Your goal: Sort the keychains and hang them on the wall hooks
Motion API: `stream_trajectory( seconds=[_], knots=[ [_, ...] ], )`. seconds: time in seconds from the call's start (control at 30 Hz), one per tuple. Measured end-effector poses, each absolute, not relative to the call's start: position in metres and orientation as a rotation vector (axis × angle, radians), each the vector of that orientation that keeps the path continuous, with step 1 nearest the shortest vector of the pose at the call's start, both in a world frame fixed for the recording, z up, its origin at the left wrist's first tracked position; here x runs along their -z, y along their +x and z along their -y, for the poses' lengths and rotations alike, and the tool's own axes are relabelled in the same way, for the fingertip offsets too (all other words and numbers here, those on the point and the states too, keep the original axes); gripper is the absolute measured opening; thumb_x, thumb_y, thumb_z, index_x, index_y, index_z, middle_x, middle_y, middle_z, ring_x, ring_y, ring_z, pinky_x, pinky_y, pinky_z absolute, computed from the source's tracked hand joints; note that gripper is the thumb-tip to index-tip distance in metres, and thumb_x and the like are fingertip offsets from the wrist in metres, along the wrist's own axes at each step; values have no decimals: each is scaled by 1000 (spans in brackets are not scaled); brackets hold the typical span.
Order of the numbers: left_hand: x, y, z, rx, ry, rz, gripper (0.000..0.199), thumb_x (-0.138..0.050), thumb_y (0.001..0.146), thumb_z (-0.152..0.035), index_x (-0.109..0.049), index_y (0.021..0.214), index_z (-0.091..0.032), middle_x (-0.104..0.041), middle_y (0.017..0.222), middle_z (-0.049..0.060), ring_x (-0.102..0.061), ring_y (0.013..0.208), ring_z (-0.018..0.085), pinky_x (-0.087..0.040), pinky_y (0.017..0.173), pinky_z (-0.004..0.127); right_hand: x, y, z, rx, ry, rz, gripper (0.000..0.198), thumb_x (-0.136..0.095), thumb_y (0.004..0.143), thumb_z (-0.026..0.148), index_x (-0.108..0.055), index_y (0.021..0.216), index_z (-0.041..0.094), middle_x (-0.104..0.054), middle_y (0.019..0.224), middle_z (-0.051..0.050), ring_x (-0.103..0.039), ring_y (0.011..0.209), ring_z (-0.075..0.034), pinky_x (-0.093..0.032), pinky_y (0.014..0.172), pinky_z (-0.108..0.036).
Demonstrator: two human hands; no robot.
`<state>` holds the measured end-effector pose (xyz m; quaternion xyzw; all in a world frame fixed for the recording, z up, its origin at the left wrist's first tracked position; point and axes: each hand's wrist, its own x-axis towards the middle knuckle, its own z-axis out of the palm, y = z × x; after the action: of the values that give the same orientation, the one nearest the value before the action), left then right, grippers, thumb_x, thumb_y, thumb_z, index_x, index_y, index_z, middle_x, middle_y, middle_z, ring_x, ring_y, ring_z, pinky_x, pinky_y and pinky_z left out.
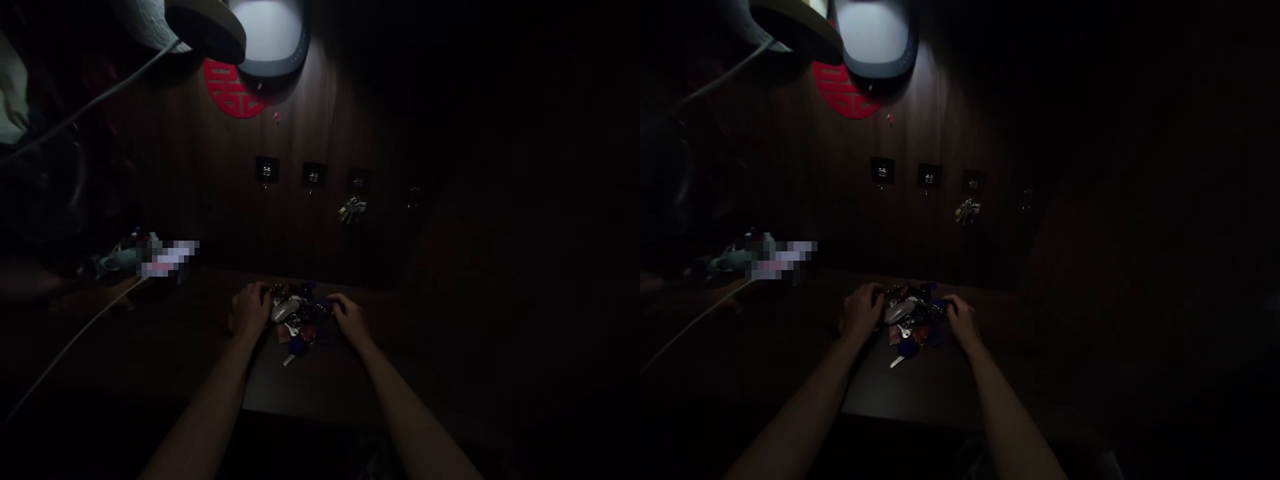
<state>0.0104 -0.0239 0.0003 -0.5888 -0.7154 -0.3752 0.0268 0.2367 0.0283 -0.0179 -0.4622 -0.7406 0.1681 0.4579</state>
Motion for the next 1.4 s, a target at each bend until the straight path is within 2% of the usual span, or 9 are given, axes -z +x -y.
stream_trajectory(
  seconds=[0.17,0.37,0.5,0.77,0.93,1.07,1.23,1.4],
  knots=[
    [1,15,23,1117,-2181,1962,23,-46,78,-14,-62,92,-22,-61,102,4,-53,100,20,-37,86,34,17,236,-27,-407,-1113,1853,27,-39,74,22,-63,85,22,-66,81,-2,-61,73,-18,-47,70,-31],
    [2,16,25,935,-2237,2013,30,-45,77,-10,-65,96,-22,-61,105,6,-52,99,22,-38,83,35,17,232,-25,-298,-1024,1938,26,-40,77,17,-64,88,22,-65,90,-4,-58,89,-19,-43,83,-35],
    [5,17,24,911,-2249,2028,29,-44,80,-16,-65,99,-24,-63,106,6,-52,100,23,-37,85,35,16,226,-20,-255,-945,2063,28,-44,80,17,-63,99,23,-64,101,-5,-54,97,-19,-38,91,-38],
    [10,20,22,1028,-2289,1967,29,-47,82,-37,-65,98,-22,-65,105,8,-55,99,25,-36,87,37,12,220,-9,-196,-920,2299,33,-48,83,22,-58,114,29,-56,116,-5,-46,109,-20,-38,91,-40],
    [10,20,22,980,-2283,1988,27,-48,80,-35,-64,97,-20,-67,101,8,-58,97,25,-37,85,35,10,216,-3,-192,-931,2385,24,-50,84,26,-62,104,28,-55,118,-4,-46,109,-20,-37,90,-40],
    [11,21,21,907,-2249,2039,27,-48,78,-31,-61,98,-18,-66,100,10,-57,97,26,-37,84,36,11,216,-4,-174,-998,2352,18,-47,85,28,-63,95,26,-58,111,-4,-49,102,-20,-37,86,-39],
    [8,22,23,827,-2219,2068,26,-45,79,-27,-58,99,-16,-64,101,10,-56,97,25,-37,82,36,15,219,-10,-89,-1115,2299,19,-44,87,29,-61,83,21,-61,92,-5,-52,90,-18,-37,81,-35],
    [4,22,27,711,-2148,2125,26,-42,80,-20,-56,102,-17,-62,103,9,-54,97,25,-36,82,35,16,222,-14,-7,-1289,2226,24,-43,87,31,-60,74,20,-62,88,-5,-51,88,-19,-35,77,-32]
  ],
)
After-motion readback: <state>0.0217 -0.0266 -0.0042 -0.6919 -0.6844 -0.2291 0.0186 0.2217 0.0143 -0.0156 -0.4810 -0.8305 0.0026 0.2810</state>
